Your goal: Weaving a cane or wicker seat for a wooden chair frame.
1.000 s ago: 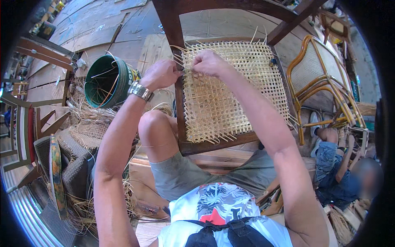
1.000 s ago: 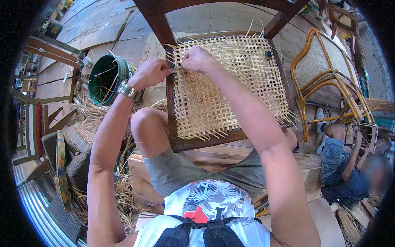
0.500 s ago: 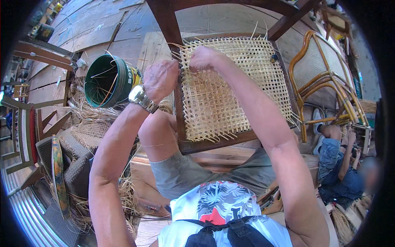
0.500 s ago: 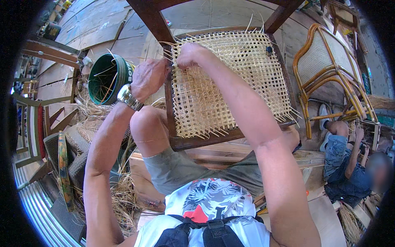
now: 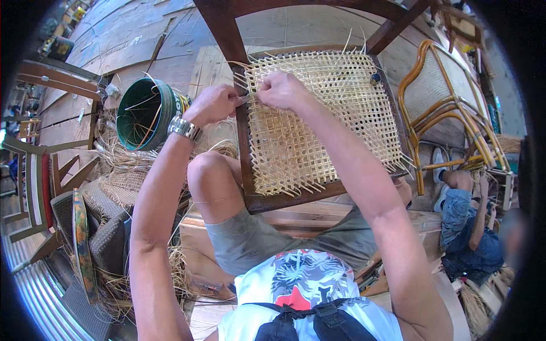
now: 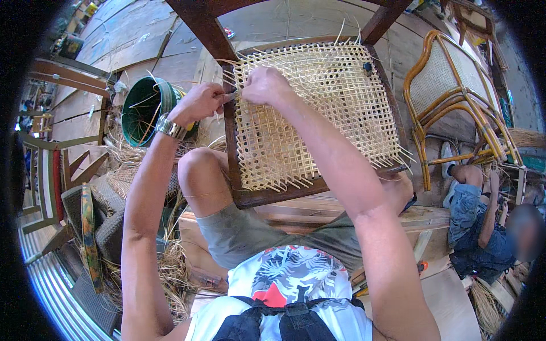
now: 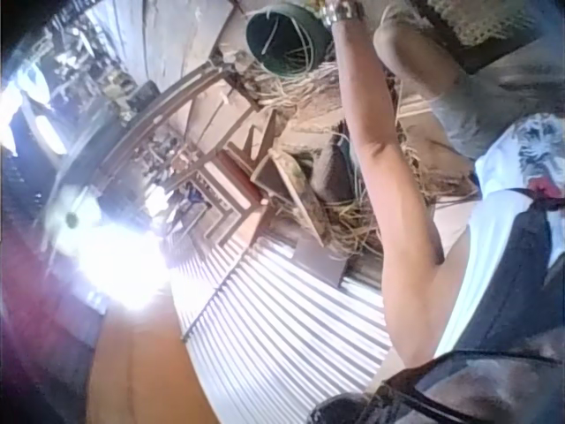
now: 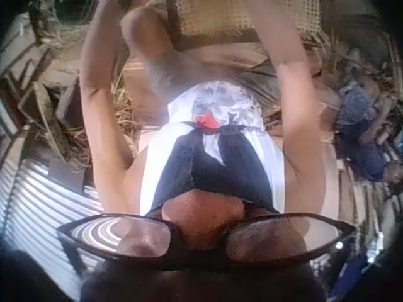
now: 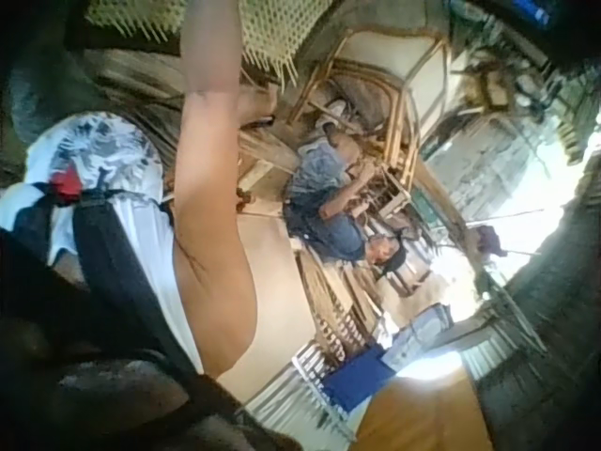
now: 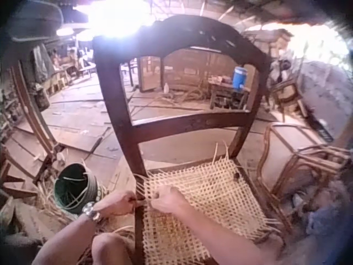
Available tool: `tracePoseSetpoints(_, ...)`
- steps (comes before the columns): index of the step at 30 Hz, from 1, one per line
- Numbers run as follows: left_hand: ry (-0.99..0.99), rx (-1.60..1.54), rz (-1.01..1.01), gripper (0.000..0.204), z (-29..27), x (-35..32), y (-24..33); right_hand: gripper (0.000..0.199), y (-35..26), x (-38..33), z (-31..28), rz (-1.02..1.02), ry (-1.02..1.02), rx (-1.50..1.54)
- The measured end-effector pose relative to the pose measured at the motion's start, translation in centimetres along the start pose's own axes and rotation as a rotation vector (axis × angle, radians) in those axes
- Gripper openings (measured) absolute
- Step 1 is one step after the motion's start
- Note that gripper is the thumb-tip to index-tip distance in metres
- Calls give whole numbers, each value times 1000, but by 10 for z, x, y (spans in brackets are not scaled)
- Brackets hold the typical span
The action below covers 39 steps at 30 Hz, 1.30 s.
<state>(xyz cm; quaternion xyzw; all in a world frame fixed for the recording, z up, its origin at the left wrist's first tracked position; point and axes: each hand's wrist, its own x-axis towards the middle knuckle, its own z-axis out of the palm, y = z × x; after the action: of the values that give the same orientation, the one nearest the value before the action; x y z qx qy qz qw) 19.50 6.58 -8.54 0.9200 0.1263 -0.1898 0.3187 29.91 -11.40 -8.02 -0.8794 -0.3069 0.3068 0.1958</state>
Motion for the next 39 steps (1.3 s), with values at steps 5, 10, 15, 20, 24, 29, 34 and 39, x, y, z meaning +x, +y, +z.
tracePoseSetpoints(5,-87,95,46,34,-3,18,20,31,10,-1,23,-12,149,-39)
tracePoseSetpoints(10,8,378,77,38,4,12,21,28,8,-19,40,-161,409,-94)
tracePoseSetpoints(15,404,468,-133,41,-42,-8,-14,46,1,-91,39,-257,342,-279)
tracePoseSetpoints(20,525,192,-212,66,-32,2,-34,43,73,-182,32,-340,566,-6)
tracePoseSetpoints(24,335,-618,-132,37,32,12,-22,40,154,-252,7,-194,777,170)
tracePoseSetpoints(29,711,-544,-4,26,56,44,-47,47,286,-344,6,298,1104,201)
tracePoseSetpoints(34,782,103,-131,41,60,59,-40,59,335,-365,30,391,854,395)
tracePoseSetpoints(39,441,-675,-74,39,37,40,-76,63,275,-334,26,200,828,214)
